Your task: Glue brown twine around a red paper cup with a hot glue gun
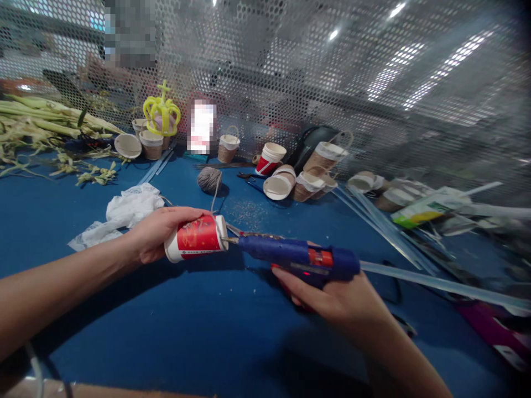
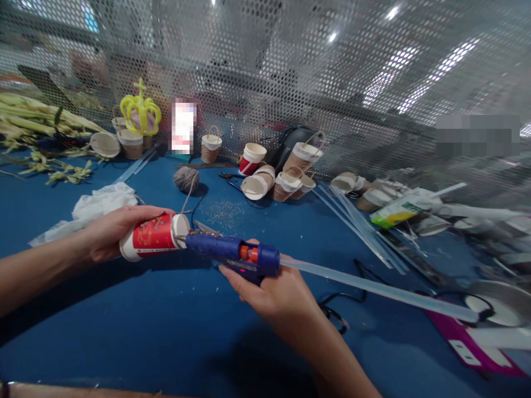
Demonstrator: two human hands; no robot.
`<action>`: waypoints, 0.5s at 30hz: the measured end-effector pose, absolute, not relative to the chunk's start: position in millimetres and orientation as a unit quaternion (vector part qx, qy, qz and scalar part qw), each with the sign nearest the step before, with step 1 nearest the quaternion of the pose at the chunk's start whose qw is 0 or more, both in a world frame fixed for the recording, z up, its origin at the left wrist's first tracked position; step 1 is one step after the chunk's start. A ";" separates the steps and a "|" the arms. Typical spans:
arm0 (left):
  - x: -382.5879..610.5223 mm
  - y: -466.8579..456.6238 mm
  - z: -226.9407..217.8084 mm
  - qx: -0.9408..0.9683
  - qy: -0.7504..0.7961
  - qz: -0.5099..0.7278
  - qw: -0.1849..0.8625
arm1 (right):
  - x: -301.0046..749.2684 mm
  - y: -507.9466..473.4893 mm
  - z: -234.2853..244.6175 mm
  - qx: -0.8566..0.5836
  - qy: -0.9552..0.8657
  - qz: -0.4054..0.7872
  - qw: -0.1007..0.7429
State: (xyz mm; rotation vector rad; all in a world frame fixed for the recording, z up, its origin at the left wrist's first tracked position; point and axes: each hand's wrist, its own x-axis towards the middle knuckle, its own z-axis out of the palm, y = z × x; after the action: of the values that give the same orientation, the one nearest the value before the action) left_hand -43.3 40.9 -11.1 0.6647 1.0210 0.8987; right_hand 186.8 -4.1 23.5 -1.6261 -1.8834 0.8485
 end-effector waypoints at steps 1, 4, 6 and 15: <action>-43.4 41.3 -10.9 0.294 0.461 0.406 0.733 | 185.8 -4.8 24.5 -0.600 -0.693 0.307 0.255; -44.2 42.6 -10.3 0.269 0.451 0.407 0.748 | 185.0 -5.7 24.9 -0.598 -0.695 0.302 0.260; -44.9 42.9 -10.2 0.257 0.448 0.409 0.752 | 185.4 -5.5 23.9 -0.596 -0.692 0.311 0.263; -44.7 43.0 -10.7 0.261 0.452 0.410 0.748 | 187.2 0.8 23.9 -0.560 -0.735 0.282 0.256</action>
State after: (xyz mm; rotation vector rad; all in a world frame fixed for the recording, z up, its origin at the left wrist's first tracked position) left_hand -44.7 43.0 -10.7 0.5708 0.9882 0.8971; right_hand 187.2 0.8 23.9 -1.5207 -1.9957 0.7649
